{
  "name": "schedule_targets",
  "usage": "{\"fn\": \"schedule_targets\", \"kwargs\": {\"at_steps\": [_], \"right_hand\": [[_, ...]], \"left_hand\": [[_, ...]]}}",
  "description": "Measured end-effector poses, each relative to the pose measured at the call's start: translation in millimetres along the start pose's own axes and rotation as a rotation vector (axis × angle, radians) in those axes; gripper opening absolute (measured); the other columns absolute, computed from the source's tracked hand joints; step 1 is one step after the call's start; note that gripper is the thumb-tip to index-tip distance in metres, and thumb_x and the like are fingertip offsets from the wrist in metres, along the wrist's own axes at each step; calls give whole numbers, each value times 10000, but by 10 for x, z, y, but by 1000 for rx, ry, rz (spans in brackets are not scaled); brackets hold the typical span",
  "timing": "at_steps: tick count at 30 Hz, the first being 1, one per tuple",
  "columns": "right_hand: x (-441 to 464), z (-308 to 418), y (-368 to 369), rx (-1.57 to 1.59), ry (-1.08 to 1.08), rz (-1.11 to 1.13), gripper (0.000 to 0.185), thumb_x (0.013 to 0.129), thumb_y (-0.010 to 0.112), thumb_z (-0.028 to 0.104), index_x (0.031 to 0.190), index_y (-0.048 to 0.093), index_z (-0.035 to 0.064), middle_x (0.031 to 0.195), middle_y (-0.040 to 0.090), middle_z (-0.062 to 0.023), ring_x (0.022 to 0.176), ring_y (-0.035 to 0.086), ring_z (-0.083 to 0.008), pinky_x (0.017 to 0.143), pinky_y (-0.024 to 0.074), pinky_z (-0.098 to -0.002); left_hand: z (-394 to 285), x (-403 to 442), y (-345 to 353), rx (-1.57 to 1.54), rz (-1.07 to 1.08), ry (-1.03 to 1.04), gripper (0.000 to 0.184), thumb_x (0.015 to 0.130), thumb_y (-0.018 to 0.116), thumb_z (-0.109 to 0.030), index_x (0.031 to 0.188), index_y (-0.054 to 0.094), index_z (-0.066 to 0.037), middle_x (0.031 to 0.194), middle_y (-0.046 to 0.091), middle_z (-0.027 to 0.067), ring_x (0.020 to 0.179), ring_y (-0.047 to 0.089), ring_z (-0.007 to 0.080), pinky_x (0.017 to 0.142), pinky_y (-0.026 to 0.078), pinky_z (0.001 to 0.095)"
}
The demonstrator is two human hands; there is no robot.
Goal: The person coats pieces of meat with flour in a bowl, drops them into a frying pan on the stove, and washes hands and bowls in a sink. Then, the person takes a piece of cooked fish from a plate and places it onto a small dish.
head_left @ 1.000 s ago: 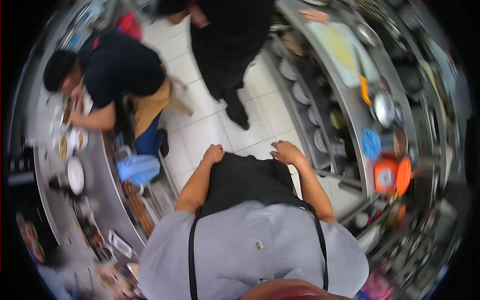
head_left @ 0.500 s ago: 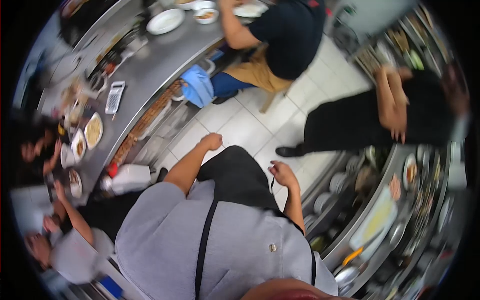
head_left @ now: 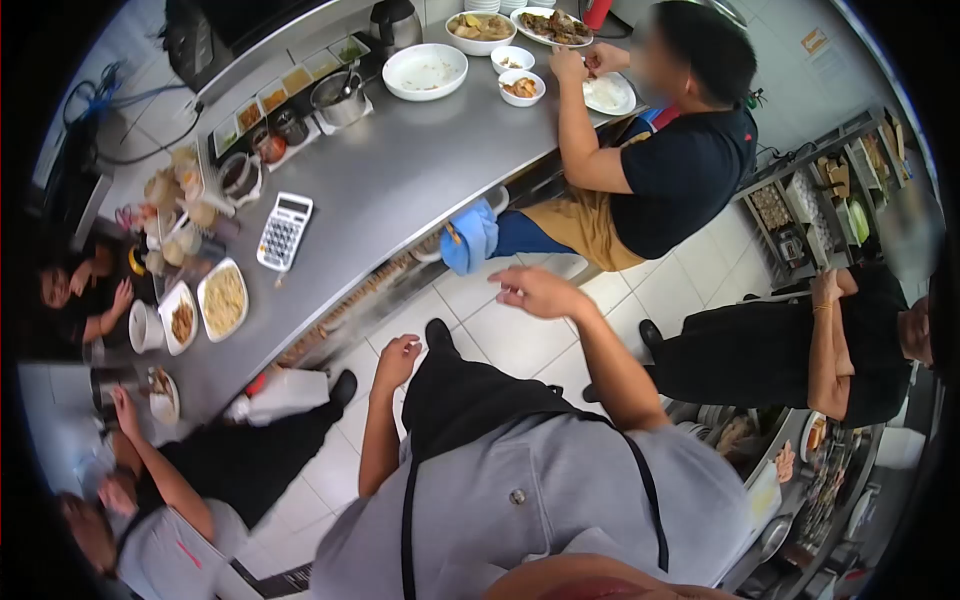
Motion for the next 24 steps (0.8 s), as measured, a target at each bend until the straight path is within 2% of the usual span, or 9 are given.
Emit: {"fn": "schedule_targets", "kwargs": {"at_steps": [3, 6, 8, 10, 11, 14, 17, 20, 24], "right_hand": [[809, -55, -662, -118, -177, -99, 365, 850, 622, 222, 1146, 583, 13, 900, 626, -241, 811, 624, -375, 733, 497, -422], [1569, -394, -1478, -102, 23, -129, 296, 868, 596, 130, 1154, 584, 53, 811, 669, -114, 713, 644, -262, 673, 509, -387], [2094, -788, -2102, -241, 32, -232, 284, 856, 619, 167, 1129, 604, 87, 815, 671, -113, 712, 641, -267, 656, 505, -379], [2517, -949, -2740, -407, 74, -357, 314, 802, 671, 262, 1042, 660, 61, 902, 680, -165, 804, 657, -298, 737, 514, -391], [2747, -1151, -3008, -465, 117, -459, 292, 775, 686, 262, 982, 683, 55, 944, 689, -148, 837, 662, -306, 765, 516, -385], [3395, -1854, -3742, -441, 264, -428, 299, 751, 675, 241, 989, 694, 62, 944, 689, -171, 897, 659, -332, 812, 514, -378], [3909, -2491, -4285, -573, 459, -488, 291, 784, 575, 177, 1030, 682, 64, 1086, 652, -199, 1008, 639, -334, 885, 499, -414], [4349, -3101, -4680, -711, 497, -504, 348, 809, 525, 172, 1113, 648, 56, 1174, 625, -173, 1076, 614, -322, 901, 494, -444], [4423, -3115, -4854, -714, 587, -588, 339, 804, 564, 234, 1100, 667, 104, 1170, 635, -147, 1069, 621, -315, 871, 512, -415]], "left_hand": [[-49, 42, -459, -95, 51, -8, 284, 906, 598, -252, 1136, 635, -90, 996, 640, 161, 901, 631, 252, 804, 497, 345], [-310, -37, -905, -317, 112, -167, 316, 929, 580, -244, 1194, 607, -74, 1089, 640, 115, 966, 603, 190, 878, 458, 313], [-385, -58, -1113, -426, 88, -206, 339, 946, 559, -235, 1219, 573, -34, 1116, 632, 107, 1009, 593, 184, 887, 452, 306], [-526, -22, -1309, -469, 63, -210, 358, 953, 551, -239, 1246, 551, -34, 1134, 626, 105, 1008, 591, 179, 890, 448, 304], [-564, -8, -1396, -547, -13, -240, 354, 957, 541, -222, 1247, 542, -20, 1139, 622, 114, 1018, 592, 186, 896, 451, 306], [-735, 62, -1601, -658, -210, -313, 338, 967, 511, -188, 1243, 525, 7, 1138, 612, 127, 1025, 593, 199, 893, 462, 315], [-833, 167, -1665, -688, -355, -401, 331, 968, 514, -195, 1237, 536, -2, 1102, 624, 122, 1001, 601, 202, 885, 464, 319], [-977, 360, -1684, -727, -489, -495, 329, 965, 527, -210, 1222, 553, -6, 1052, 641, 114, 963, 614, 200, 874, 471, 320], [-1101, 646, -1672, -669, -499, -579, 338, 962, 540, -240, 1202, 558, -2, 1034, 641, 122, 951, 617, 201, 857, 485, 319]]}}
Point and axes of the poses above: each hand's wrist, its own x-axis towards the middle knuckle, its own y-axis out of the palm, z = x × y, the point moved 5 cm from there along x, towards the middle knuckle
